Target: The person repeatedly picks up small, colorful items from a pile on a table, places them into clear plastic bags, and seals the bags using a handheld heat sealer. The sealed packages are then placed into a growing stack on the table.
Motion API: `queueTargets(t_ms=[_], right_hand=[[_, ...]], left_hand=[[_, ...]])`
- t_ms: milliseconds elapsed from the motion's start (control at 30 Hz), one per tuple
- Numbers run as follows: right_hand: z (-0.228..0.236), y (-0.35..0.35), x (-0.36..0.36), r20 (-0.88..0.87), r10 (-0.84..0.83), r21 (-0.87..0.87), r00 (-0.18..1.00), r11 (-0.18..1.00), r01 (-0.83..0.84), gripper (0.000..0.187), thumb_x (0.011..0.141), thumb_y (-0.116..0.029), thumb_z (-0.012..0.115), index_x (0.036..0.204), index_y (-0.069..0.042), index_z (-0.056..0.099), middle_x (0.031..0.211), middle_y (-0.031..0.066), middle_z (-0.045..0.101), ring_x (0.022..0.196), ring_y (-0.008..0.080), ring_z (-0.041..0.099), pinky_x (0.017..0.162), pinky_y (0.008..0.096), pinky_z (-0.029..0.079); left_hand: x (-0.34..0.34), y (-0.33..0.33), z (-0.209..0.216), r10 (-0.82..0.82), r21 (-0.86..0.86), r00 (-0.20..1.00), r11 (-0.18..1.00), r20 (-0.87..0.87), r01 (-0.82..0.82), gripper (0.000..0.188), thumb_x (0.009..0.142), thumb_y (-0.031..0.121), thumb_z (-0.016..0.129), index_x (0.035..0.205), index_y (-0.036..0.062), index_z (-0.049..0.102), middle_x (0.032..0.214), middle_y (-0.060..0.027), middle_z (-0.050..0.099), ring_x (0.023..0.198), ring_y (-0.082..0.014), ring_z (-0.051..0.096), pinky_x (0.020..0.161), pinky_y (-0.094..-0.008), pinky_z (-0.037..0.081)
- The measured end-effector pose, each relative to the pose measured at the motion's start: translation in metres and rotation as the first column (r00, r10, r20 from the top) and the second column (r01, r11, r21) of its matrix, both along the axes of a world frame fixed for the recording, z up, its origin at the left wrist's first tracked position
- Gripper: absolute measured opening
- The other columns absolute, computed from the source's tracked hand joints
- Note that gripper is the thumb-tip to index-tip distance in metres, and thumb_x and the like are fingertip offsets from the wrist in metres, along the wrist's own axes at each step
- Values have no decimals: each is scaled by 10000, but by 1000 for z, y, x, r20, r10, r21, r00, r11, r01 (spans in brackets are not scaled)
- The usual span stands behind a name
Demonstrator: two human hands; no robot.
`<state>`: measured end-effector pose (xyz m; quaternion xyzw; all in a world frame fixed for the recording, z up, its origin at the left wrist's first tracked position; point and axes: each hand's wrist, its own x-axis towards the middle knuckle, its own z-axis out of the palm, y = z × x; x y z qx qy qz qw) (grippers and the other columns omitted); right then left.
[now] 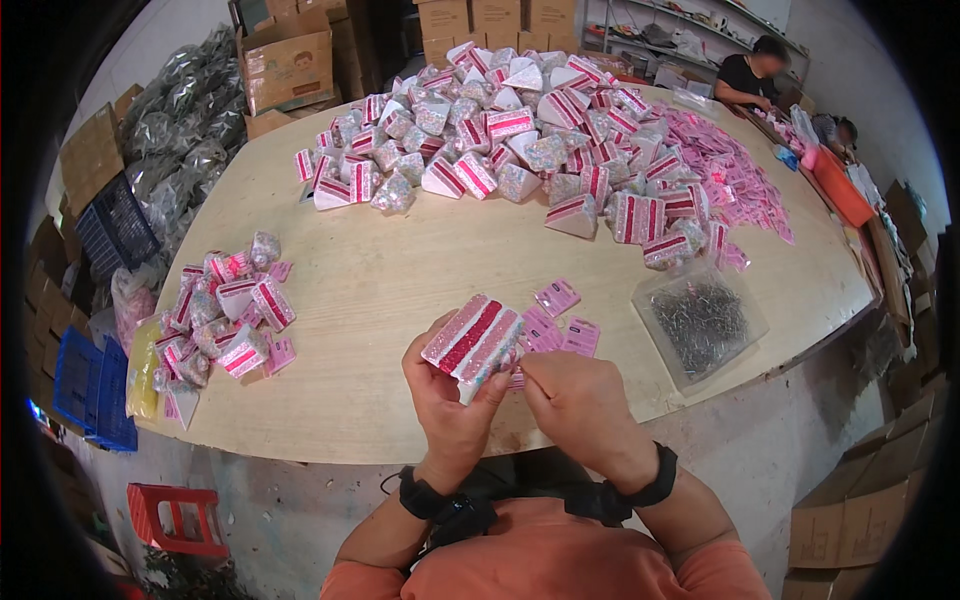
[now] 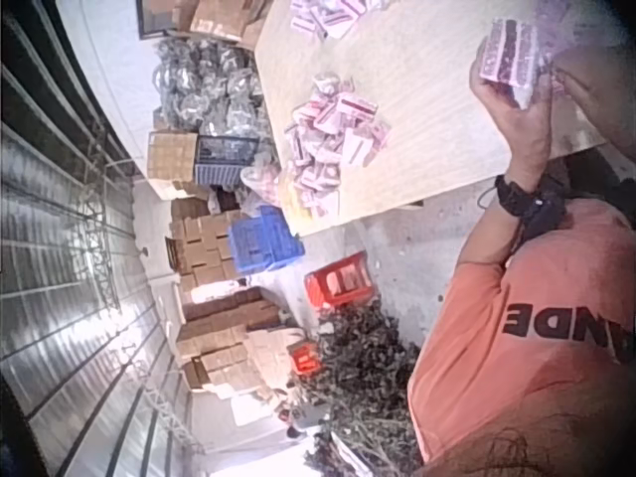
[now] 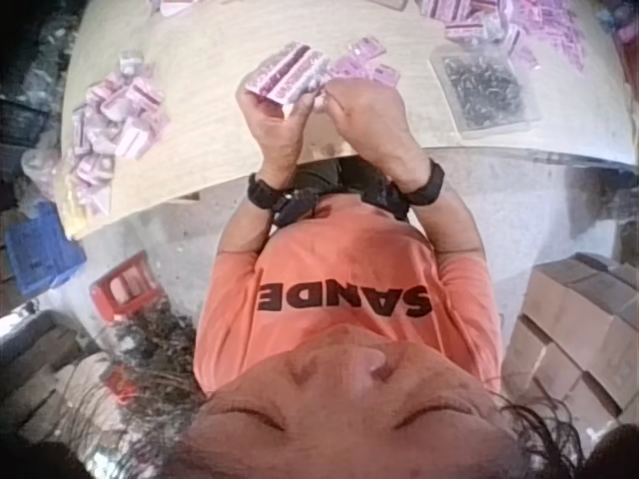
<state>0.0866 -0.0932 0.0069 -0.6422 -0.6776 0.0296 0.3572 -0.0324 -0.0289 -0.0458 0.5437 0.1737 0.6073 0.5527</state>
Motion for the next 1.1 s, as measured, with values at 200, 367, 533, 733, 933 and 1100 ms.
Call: queueTargets(t_ms=[200, 367, 533, 733, 933, 1100], right_hand=[[-2, 1, -2, 19, -33, -10, 999, 999, 33, 77, 776, -85, 540, 719, -34, 535, 643, 151, 527, 604, 333, 553, 518, 401, 422], [-2, 2, 4, -88, 18, -36, 996, 999, -21, 83, 779, -83, 532, 718, -28, 541, 655, 159, 537, 629, 331, 564, 536, 397, 429], [-3, 3, 4, -28, -4, -48, 1000, 999, 2, 86, 782, -94, 546, 719, -35, 543, 651, 154, 539, 635, 329, 565, 541, 399, 435], [-5, 2, 3, 67, -46, -40, 997, 998, 48, 79, 773, -94, 558, 714, -43, 544, 651, 137, 549, 628, 324, 564, 534, 405, 436], [-4, 5, 8, 59, -22, -56, 998, 998, 25, 77, 770, -89, 552, 709, -43, 545, 647, 135, 550, 623, 326, 564, 541, 414, 438], [0, 7, 16, 79, 37, -175, 996, 984, -23, 85, 771, -112, 551, 721, -45, 565, 647, 140, 560, 630, 331, 571, 553, 428, 439]], left_hand=[[1, 2, -7, 50, 32, 997, 998, -54, -48, 706, 724, 76, 738, 1249, 2, 272, 1258, -152, 388, 1153, -235, 444, 979, -374, 393], [1, 2, -2, 16, -7, 999, 1000, -47, -17, 697, 724, 68, 737, 1243, 4, 276, 1249, -149, 399, 1140, -228, 454, 969, -366, 402], [2, 2, -3, -13, -30, 1000, 999, -23, 12, 698, 724, 56, 733, 1249, 12, 275, 1248, -146, 399, 1140, -225, 456, 965, -361, 406], [1, 4, -3, 9, 65, 993, 998, -115, -2, 693, 720, -29, 684, 1271, 18, 267, 1252, -137, 397, 1149, -220, 452, 958, -352, 412], [-2, 9, -5, 88, 128, 954, 990, -288, -53, 622, 730, -28, 653, 1261, 13, 332, 1225, -123, 434, 1092, -194, 495, 893, -332, 449], [-8, 10, -1, 72, 115, 921, 993, -383, -29, 585, 743, 39, 676, 1245, 1, 378, 1180, -114, 487, 1029, -172, 528, 833, -303, 470]])
